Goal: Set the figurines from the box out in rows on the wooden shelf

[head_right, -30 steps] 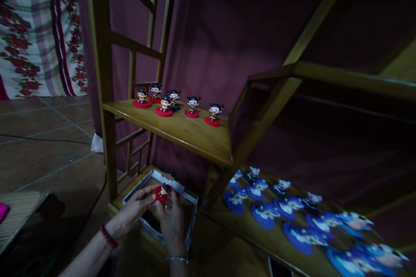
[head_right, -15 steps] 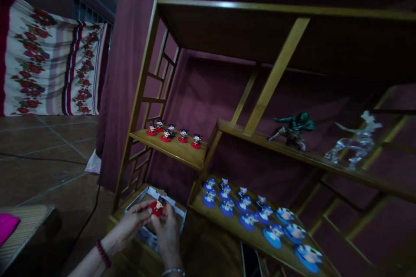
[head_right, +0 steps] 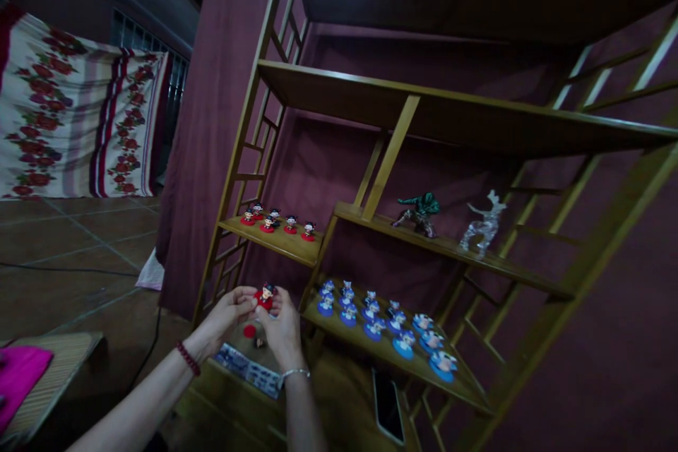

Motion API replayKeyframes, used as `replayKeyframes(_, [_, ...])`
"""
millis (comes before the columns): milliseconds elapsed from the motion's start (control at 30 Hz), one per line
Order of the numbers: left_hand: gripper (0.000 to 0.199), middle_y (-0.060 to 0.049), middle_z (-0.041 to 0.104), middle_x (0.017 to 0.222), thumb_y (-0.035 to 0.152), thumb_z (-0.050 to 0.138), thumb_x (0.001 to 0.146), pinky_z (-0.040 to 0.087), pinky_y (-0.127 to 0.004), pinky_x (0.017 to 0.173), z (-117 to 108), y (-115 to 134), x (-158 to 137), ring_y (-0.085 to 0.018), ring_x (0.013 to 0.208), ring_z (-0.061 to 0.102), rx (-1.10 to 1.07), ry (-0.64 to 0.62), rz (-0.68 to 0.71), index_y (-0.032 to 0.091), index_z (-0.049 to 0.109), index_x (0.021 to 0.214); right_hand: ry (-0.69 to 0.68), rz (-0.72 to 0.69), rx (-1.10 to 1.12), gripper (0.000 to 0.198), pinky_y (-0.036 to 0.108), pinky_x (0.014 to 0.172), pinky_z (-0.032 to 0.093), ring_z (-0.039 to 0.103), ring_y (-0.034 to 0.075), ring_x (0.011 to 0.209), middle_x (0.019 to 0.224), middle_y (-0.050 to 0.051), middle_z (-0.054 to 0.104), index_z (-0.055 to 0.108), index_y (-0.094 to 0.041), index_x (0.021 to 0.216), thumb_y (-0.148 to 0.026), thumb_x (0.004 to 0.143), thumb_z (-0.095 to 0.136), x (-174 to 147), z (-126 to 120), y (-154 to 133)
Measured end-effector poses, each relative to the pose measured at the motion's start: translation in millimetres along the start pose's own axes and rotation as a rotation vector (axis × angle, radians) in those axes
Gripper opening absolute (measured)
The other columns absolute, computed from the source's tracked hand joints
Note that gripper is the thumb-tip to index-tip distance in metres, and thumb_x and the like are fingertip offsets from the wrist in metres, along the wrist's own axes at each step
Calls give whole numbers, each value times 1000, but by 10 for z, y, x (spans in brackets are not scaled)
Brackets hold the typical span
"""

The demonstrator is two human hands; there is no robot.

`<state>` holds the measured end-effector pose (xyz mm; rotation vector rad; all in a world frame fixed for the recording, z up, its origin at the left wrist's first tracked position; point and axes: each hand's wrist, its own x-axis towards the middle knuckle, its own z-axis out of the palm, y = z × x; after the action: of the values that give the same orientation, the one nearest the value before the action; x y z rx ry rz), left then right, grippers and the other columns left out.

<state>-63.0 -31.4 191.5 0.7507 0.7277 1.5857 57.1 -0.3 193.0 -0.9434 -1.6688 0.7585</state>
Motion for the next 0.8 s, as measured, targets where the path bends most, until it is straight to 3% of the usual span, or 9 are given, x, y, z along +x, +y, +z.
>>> replayKeyframes(367, [24,-2,61,69,15,69,61,47,-23,61,274,391,-3,-9,59,57,74,-11,172,12,54,80,1,-131,-138,45,27,65,50,59,13,70,84,4,63,51,-17,103,-27,61,63,254,-149,-523])
replayKeyframes(567, [18,-7,62,85,13,57,68,47,-26,63,402,570,71,-14,74,57,210,-9,290,12,59,86,18,-170,-229,46,27,66,50,59,12,68,83,2,64,50,-18,104,-28,61,64,480,-240,-721])
replayKeyframes(700, [30,-9,61,100,6,49,68,45,-31,75,400,555,276,-18,90,55,355,-39,429,14,59,96,72,-168,-367,47,28,66,48,58,12,66,80,1,63,52,-20,105,-30,60,65,672,-284,-781])
replayKeyframes(800, [37,-8,59,107,5,49,67,36,-34,91,379,524,428,-19,99,52,495,-41,569,16,59,101,96,-167,-389,48,27,65,47,57,12,66,80,1,63,53,-20,105,-29,60,65,801,-292,-807])
